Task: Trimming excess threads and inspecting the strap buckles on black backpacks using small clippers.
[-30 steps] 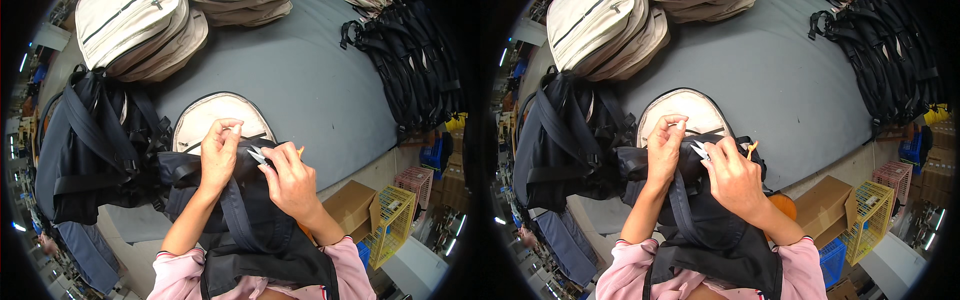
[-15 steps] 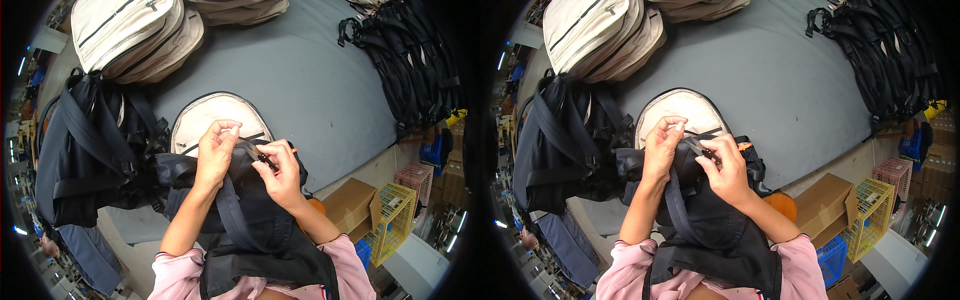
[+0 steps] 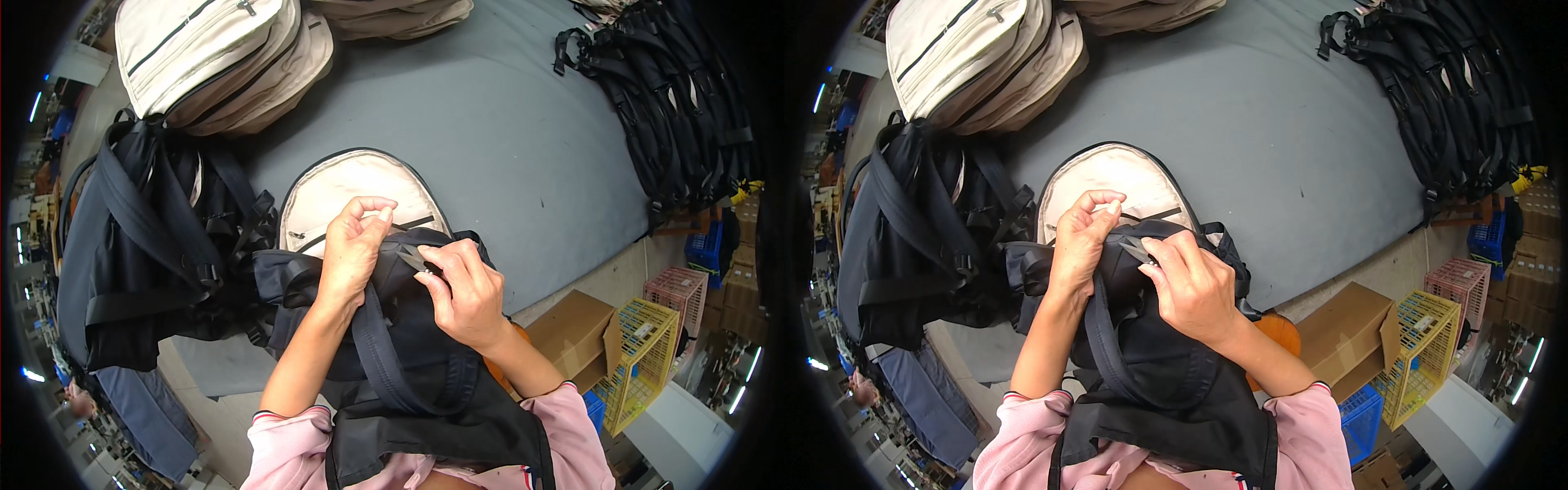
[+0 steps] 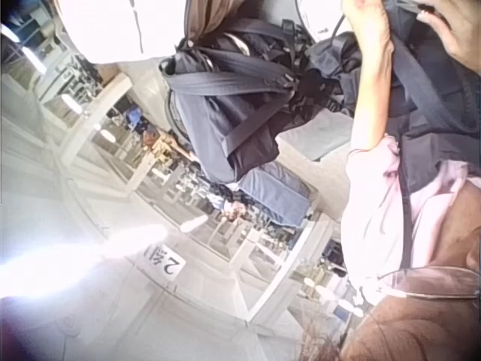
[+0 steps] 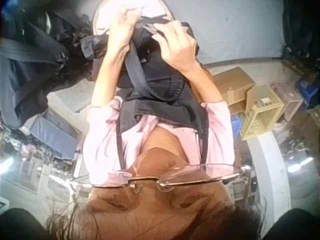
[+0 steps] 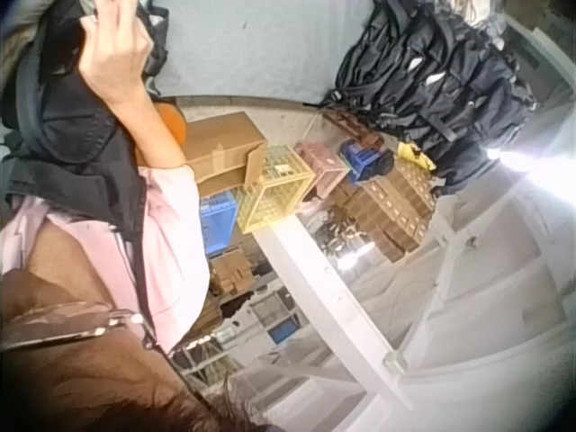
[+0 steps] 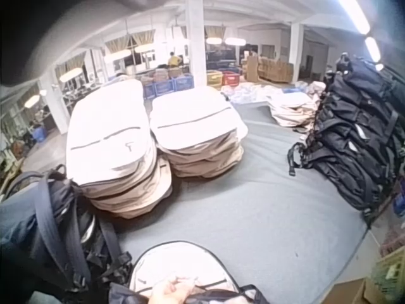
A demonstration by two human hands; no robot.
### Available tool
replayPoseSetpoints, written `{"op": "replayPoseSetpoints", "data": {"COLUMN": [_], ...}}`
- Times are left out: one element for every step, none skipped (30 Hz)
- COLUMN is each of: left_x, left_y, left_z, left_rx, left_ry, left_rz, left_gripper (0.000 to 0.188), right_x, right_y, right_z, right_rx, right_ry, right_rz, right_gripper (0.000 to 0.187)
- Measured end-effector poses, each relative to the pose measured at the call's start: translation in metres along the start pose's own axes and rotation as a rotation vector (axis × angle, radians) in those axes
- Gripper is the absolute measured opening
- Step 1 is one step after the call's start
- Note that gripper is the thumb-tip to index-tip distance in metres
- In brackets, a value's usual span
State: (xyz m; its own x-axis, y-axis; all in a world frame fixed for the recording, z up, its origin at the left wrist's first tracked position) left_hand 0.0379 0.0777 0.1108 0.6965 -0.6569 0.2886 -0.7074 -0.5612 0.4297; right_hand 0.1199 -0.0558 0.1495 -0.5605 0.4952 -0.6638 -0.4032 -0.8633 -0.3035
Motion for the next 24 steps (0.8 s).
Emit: {"op": "replayPoseSetpoints", "data": {"left_x": [-0.001, 0.000, 0.000, 0.001, 0.000, -0.001, -0.001, 0.000, 0.003, 0.004, 0.004, 0.004, 0.004, 0.005, 0.005, 0.006, 0.005, 0.005, 0.005, 0.005, 0.006, 0.006, 0.006, 0.007], "left_y": [0.000, 0.000, 0.001, 0.001, 0.001, 0.000, 0.000, 0.000, -0.001, -0.001, -0.001, -0.001, -0.001, -0.001, 0.000, 0.000, 0.000, -0.001, -0.001, -0.002, -0.003, -0.004, -0.005, -0.004], "left_z": [0.000, 0.000, -0.001, -0.001, 0.000, 0.000, 0.000, 0.000, -0.001, -0.001, -0.001, -0.002, -0.001, -0.002, -0.003, -0.003, -0.003, -0.003, -0.003, -0.003, -0.002, -0.003, -0.004, -0.006], "left_rx": [0.009, 0.008, 0.006, 0.002, 0.001, 0.000, -0.001, -0.004, 0.011, 0.026, 0.024, 0.021, 0.018, 0.018, 0.014, 0.011, 0.011, 0.011, 0.012, 0.013, 0.017, 0.021, 0.024, 0.001], "left_ry": [-0.012, -0.012, -0.006, 0.001, 0.001, -0.027, -0.054, -0.054, -0.062, -0.070, -0.070, -0.068, -0.066, -0.066, -0.078, -0.091, -0.091, -0.073, -0.054, -0.054, -0.062, -0.071, -0.071, -0.087], "left_rz": [0.017, 0.016, 0.022, 0.029, 0.029, 0.020, 0.011, 0.013, 0.016, 0.019, 0.018, 0.030, 0.043, 0.041, 0.043, 0.045, 0.044, 0.059, 0.074, 0.075, 0.069, 0.062, 0.064, 0.071], "left_gripper": [0.013, 0.013, 0.013, 0.013, 0.013, 0.013, 0.013, 0.013, 0.012, 0.012, 0.012, 0.011, 0.011, 0.011, 0.011, 0.011, 0.011, 0.010, 0.010, 0.010, 0.010, 0.010, 0.010, 0.009], "right_x": [-0.001, -0.002, -0.003, -0.003, -0.004, -0.005, -0.006, -0.008, -0.009, -0.011, -0.012, -0.012, -0.014, -0.015, -0.015, -0.015, -0.015, -0.016, -0.015, -0.015, -0.015, -0.013, -0.013, -0.014], "right_y": [-0.001, -0.001, -0.001, -0.002, -0.002, -0.002, -0.004, -0.005, -0.007, -0.008, -0.009, -0.009, -0.009, -0.010, -0.010, -0.010, -0.010, -0.010, -0.011, -0.011, -0.011, -0.009, -0.007, -0.006], "right_z": [0.001, 0.001, 0.001, 0.001, 0.001, 0.001, 0.001, 0.002, 0.002, 0.001, 0.001, 0.001, 0.001, 0.001, 0.001, 0.000, 0.000, 0.000, 0.000, -0.002, -0.003, -0.006, -0.011, -0.015], "right_rx": [0.000, -0.006, -0.012, -0.012, -0.014, -0.016, -0.015, -0.037, -0.059, -0.056, -0.086, -0.116, -0.114, -0.135, -0.156, -0.157, -0.166, -0.175, -0.176, -0.180, -0.183, -0.184, -0.148, -0.112], "right_ry": [0.000, 0.028, 0.057, 0.057, 0.075, 0.093, 0.093, 0.108, 0.124, 0.124, 0.157, 0.189, 0.188, 0.215, 0.241, 0.240, 0.246, 0.253, 0.252, 0.241, 0.231, 0.232, 0.119, 0.006], "right_rz": [0.000, -0.008, -0.017, -0.016, 0.002, 0.020, 0.021, 0.029, 0.038, 0.039, 0.055, 0.072, 0.073, 0.083, 0.094, 0.095, 0.096, 0.097, 0.097, 0.095, 0.092, 0.090, 0.032, -0.028], "right_gripper": [0.028, 0.028, 0.028, 0.028, 0.028, 0.028, 0.028, 0.028, 0.027, 0.027, 0.028, 0.029, 0.029, 0.029, 0.030, 0.030, 0.030, 0.031, 0.031, 0.030, 0.030, 0.030, 0.029, 0.029]}}
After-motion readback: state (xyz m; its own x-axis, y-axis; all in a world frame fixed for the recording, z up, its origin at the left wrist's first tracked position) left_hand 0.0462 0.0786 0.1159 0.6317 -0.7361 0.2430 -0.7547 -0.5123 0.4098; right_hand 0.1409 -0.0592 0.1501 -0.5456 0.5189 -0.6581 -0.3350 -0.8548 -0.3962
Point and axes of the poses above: each hand's wrist, its own y-axis away from the middle knuckle, its own x-axis out of the palm, z = x × y, the point moved 3 cm from there along -y, towards the middle knuckle, and after that the axes turned 7 degrees about z, right-handed, at the moved point
